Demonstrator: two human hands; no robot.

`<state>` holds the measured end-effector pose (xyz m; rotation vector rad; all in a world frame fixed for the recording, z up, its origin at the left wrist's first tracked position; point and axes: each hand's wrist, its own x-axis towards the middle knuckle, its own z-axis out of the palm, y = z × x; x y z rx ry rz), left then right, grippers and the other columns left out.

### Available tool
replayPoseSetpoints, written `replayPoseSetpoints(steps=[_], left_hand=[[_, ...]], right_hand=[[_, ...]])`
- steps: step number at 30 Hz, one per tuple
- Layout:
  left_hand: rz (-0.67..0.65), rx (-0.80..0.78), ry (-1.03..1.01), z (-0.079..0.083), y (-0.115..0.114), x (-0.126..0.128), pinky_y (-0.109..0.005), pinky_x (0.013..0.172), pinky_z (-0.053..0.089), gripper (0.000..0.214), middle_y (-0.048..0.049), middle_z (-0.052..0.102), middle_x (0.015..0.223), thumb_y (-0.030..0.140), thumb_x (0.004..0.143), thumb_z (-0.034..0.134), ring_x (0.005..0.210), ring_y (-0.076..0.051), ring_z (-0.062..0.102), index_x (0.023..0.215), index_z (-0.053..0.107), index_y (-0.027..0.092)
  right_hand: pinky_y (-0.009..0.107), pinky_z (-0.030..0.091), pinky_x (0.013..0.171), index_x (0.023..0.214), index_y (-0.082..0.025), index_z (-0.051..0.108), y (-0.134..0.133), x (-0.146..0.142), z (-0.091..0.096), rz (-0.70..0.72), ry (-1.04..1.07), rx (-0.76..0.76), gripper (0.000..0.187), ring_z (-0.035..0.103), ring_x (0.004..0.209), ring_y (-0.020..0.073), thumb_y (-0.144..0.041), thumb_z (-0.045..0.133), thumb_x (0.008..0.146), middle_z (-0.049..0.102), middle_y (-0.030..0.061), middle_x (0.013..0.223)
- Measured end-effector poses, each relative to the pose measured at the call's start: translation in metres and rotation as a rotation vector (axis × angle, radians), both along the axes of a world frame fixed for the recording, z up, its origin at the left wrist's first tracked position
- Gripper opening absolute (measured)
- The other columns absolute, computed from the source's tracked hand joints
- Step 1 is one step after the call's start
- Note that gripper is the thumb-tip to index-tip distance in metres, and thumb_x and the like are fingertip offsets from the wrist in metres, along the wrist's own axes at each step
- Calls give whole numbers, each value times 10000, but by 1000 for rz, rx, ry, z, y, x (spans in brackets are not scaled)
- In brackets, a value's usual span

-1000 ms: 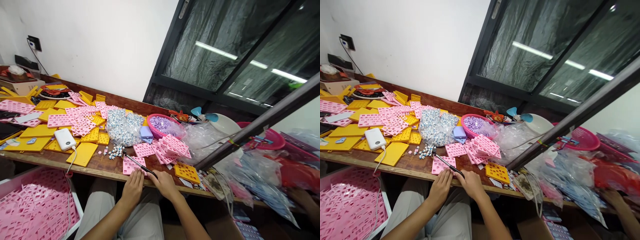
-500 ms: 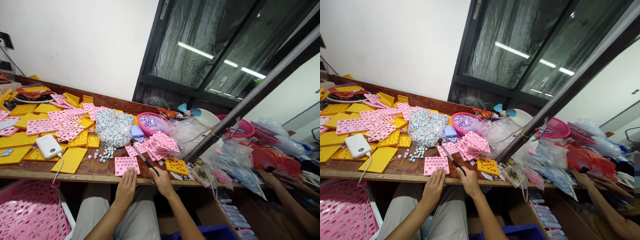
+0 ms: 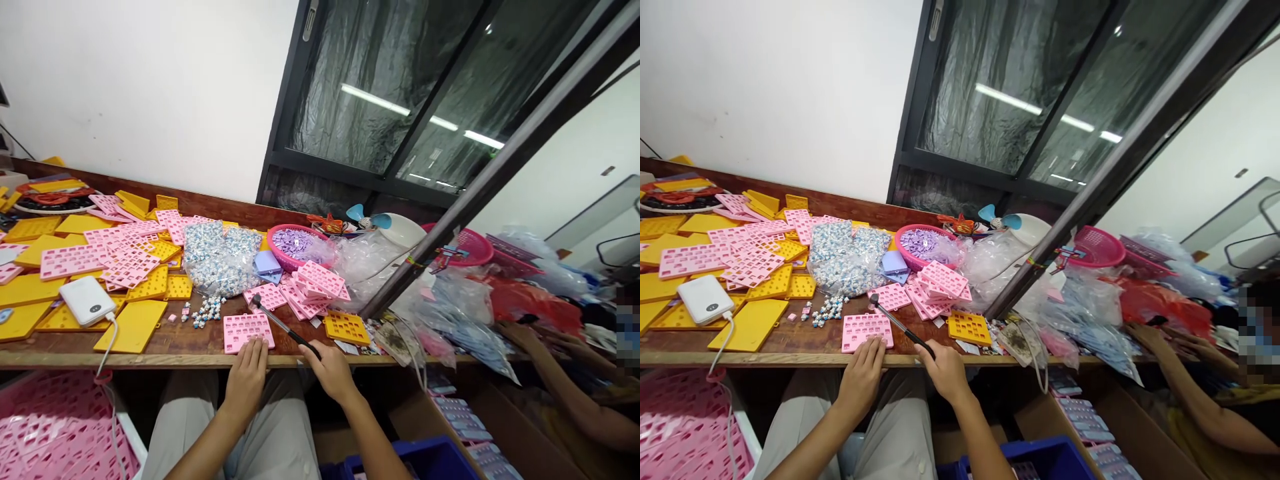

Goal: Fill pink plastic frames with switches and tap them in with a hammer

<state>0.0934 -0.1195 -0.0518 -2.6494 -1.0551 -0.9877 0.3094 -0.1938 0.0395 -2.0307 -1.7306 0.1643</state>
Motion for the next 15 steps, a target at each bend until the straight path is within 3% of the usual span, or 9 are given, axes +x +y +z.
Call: replayPoseSetpoints(steps=[4,7,9,12,15], left_hand=[[-113,-144,-32,33,30,-22,-476,1101,456,504,-182,581,1430,384,932,589,1327,-317,535,1377,576,148],[-117,-229,76,56,66,-39,-544,1135,387,777,-230,515,1482,599,821,677,1382,-398,457,1404,544,104],[-141,-304,178,66,85,-44,-543,1113,396,907,-235,550,1437,706,731,704,1327,-416,500,1390,556,100],[-196,-332,257,77,101,-46,-503,1057,435,931,-196,627,1322,751,673,720,1204,-386,576,1363,582,141],[-208,-253,217,87,112,-39,-484,1050,428,883,-172,640,1289,770,707,680,1172,-369,580,1355,587,177]], right_hand=[[307,454,695,903,-218,706,-25,25,-6,-113,103,103,555,687,740,251,-658,384,1007,718,57,746],[324,485,719,957,-218,740,-47,45,-15,-190,94,107,557,714,801,281,-666,410,989,760,88,839],[325,497,712,968,-225,753,-61,55,-21,-242,81,82,557,724,805,288,-674,423,975,771,89,851],[308,505,676,929,-237,753,-80,67,-28,-290,110,63,557,725,762,272,-691,431,957,764,68,798],[304,519,676,931,-237,752,-96,76,-33,-313,146,90,567,722,771,269,-706,434,948,764,64,812]])
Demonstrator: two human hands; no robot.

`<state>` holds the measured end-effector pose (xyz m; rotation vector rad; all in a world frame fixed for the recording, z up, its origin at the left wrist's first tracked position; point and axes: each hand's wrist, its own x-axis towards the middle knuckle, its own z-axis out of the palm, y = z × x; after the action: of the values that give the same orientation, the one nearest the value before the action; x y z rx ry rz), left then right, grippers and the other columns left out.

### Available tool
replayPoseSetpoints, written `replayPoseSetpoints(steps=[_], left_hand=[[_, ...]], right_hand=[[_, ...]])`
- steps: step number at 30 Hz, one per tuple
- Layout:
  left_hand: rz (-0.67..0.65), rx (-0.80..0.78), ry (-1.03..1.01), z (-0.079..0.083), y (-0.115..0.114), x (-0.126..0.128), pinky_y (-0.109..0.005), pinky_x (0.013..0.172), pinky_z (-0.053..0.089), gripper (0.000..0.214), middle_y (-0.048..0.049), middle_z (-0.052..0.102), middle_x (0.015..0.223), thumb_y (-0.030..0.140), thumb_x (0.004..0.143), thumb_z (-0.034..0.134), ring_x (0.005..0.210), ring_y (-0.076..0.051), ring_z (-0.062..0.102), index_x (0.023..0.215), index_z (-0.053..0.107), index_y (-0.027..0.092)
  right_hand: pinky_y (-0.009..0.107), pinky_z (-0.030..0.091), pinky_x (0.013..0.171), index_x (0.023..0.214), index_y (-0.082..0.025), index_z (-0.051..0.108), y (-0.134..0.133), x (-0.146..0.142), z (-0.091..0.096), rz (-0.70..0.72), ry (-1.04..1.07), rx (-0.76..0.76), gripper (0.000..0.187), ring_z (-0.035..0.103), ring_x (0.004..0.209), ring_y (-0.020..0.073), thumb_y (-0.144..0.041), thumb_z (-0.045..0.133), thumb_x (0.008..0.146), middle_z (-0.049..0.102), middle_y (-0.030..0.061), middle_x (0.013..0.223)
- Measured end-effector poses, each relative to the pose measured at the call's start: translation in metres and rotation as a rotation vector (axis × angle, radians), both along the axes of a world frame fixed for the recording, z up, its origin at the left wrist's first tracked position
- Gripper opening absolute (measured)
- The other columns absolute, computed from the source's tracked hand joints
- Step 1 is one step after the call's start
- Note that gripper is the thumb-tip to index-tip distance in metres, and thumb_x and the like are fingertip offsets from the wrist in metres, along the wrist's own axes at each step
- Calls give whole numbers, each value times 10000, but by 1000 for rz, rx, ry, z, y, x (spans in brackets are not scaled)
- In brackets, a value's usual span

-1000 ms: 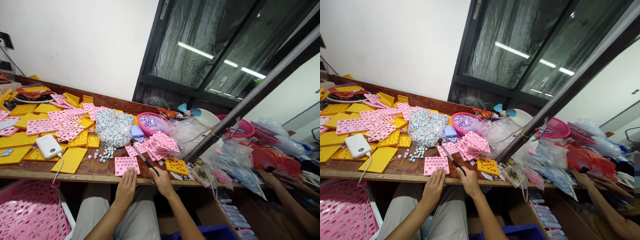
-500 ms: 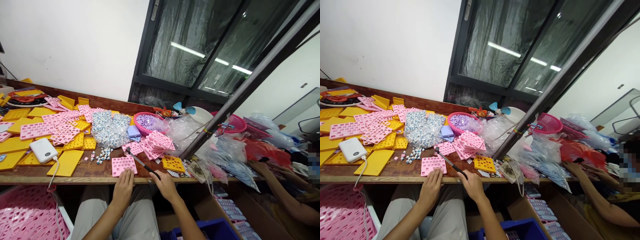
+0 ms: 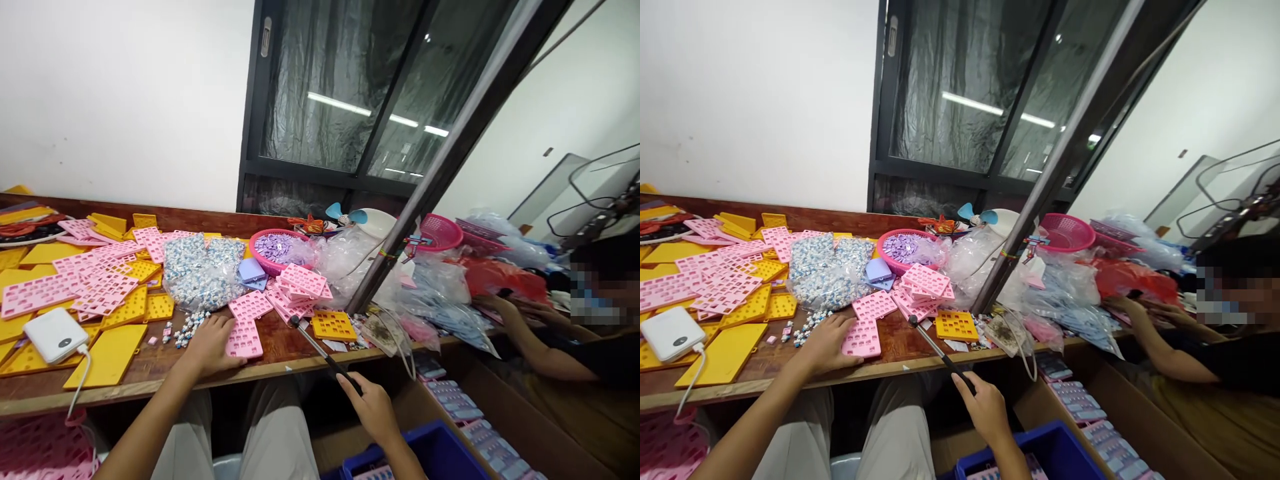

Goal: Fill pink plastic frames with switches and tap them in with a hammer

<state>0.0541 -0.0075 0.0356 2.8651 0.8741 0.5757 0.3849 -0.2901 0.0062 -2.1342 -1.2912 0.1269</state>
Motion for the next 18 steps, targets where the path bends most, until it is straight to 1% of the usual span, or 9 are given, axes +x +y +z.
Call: replayPoseSetpoints(steps=[3,6,7,9,11,12,13,15,18], left_hand=[[95,68,-112,7,15,21,-486,1069,409,822,-181,608,1350,760,825,560,1213,-363,560,1400,541,173],[219,110,-142,-1,30,58,-515,1126,353,755,-236,533,1450,671,923,479,1337,-391,478,1424,511,106],[225,113,-117,-6,34,71,-519,1149,325,720,-249,507,1479,622,951,460,1378,-393,444,1425,507,83],[185,93,-39,-16,40,95,-516,1188,273,688,-253,462,1526,554,972,457,1434,-387,395,1444,486,54],[129,57,5,-22,41,110,-512,1203,257,713,-246,433,1554,546,959,486,1461,-382,368,1470,457,49],[103,46,-7,-21,38,113,-510,1204,261,726,-242,423,1562,549,951,500,1466,-378,362,1480,444,54],[82,42,-43,-19,34,112,-507,1203,270,720,-236,422,1565,542,951,504,1467,-370,363,1486,438,65],[47,49,-167,-10,18,96,-500,1198,296,666,-217,462,1541,510,963,504,1447,-345,398,1482,450,96],[35,41,-371,4,-16,45,-462,1169,370,533,-155,571,1445,459,971,538,1361,-293,497,1420,532,172]], right_hand=[[304,517,646,941,-237,753,-12,7,-5,-50,4,5,577,709,711,261,-719,435,942,748,48,753],[299,521,629,955,-245,757,-21,13,-13,-84,-26,24,573,706,676,248,-722,439,939,746,37,736],[300,528,632,958,-246,759,-23,14,-16,-93,-49,38,573,712,686,250,-724,444,935,757,41,762],[306,543,638,964,-249,765,-26,18,-21,-108,-101,59,569,724,700,254,-725,457,927,778,51,823],[314,558,647,963,-256,772,-27,22,-23,-110,-150,67,553,731,688,254,-719,472,924,788,52,850],[319,565,650,957,-261,776,-27,24,-23,-105,-171,73,547,733,677,254,-719,480,919,790,52,850],[326,574,656,954,-267,781,-26,26,-22,-99,-190,81,543,739,677,259,-722,488,912,793,52,853],[353,592,655,929,-283,790,-23,32,-20,-97,-222,118,558,756,706,288,-754,494,880,797,59,867],[386,586,548,879,-349,789,-14,40,-23,-124,-261,193,567,758,702,326,-827,493,807,799,54,881]])
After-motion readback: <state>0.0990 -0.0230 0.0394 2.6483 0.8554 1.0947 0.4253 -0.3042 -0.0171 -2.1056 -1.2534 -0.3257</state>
